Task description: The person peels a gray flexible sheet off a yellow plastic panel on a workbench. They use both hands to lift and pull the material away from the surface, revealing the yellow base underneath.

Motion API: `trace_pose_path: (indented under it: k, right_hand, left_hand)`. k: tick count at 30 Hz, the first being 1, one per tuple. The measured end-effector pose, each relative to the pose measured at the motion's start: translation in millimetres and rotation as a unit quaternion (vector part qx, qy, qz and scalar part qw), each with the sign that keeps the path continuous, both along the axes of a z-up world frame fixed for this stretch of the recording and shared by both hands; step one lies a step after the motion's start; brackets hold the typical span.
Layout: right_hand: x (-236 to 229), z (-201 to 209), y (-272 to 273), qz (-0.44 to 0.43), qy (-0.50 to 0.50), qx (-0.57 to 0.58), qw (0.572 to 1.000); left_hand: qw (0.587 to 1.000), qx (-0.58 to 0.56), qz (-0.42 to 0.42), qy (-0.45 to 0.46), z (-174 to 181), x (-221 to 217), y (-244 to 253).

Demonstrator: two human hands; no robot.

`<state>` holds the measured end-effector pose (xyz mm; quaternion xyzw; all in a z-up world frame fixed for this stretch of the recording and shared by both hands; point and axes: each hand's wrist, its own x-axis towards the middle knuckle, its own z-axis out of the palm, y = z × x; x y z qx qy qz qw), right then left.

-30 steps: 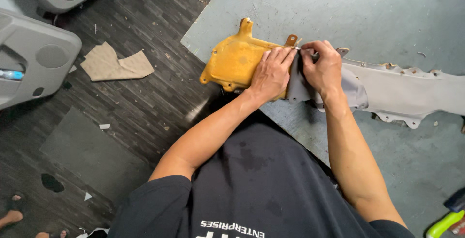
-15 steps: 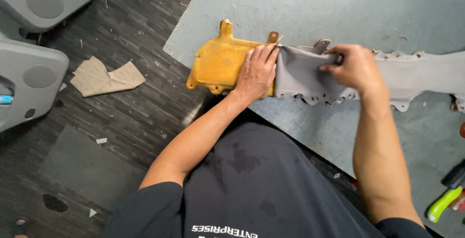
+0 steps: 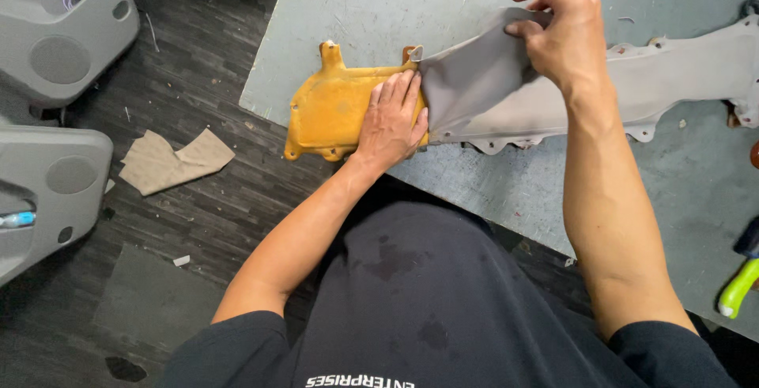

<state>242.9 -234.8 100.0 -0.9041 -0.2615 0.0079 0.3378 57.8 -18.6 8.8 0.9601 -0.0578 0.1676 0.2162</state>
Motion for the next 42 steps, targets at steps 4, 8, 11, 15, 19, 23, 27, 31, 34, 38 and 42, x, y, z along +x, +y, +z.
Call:
trace_pose_path:
  k: [4, 8, 11, 15, 19, 23, 27, 31, 34, 38, 42]
  right_hand:
    - [-3.4, -8.7, -24.2, -0.044, -0.004, -0.038, 0.998]
    - [-33.3, -21.7, -39.6, -0.065, -0.073, -0.066, 0.993]
    - [-60.0, -26.8, -42.4, -0.055, -0.018, -0.012, 0.998]
    - [-81.7, -21.6, -42.3, -0.053, -0.002, 0.008, 0.999]
    - [-91.8, -13.2, -43.0, -0.070, 0.004, 0.019, 0.997]
    - [-99.8, -4.7, -30.9, -0.058, -0.001, 0.038, 0.998]
    - [-108.1, 1.1, -14.9, -0.033, 0.006, 0.047, 0.998]
    - [-110.4, 3.9, -7.8, -0.009, 0.016, 0.052, 0.998]
    - [-111.3, 2.6, -12.6, -0.016, 0.026, 0.047, 0.998]
    - [-111.7, -3.6, -25.2, -0.033, 0.036, 0.037, 0.998]
    - [-113.9, -7.3, -26.9, -0.037, 0.034, 0.042, 0.998]
  left_hand:
    - [0.999, 0.004, -0.002, 0.044, -4.3, -6.9, -2.0]
    - [0.996, 0.051, -0.016, 0.077, -4.6, -27.2, 0.5]
    - [0.991, 0.077, -0.011, 0.108, -2.9, -45.0, 14.1]
    - [0.985, 0.071, 0.027, 0.153, 6.6, -70.9, 53.8]
    - [0.973, 0.132, 0.105, 0.159, 13.1, -93.1, 72.5]
    - [0.976, 0.078, 0.139, 0.149, 9.5, -81.3, 40.9]
    - [0.982, 0.046, 0.033, 0.182, 4.0, -61.0, -8.5]
    - [0.990, 0.028, -0.017, 0.140, 1.2, -57.3, -7.9]
    - [0.990, 0.039, 0.031, 0.129, 1.1, -68.1, 29.7]
    - [0.986, 0.069, 0.096, 0.117, 5.1, -94.0, 72.3]
    - [0.978, 0.084, 0.131, 0.139, 7.7, -100.6, 73.5]
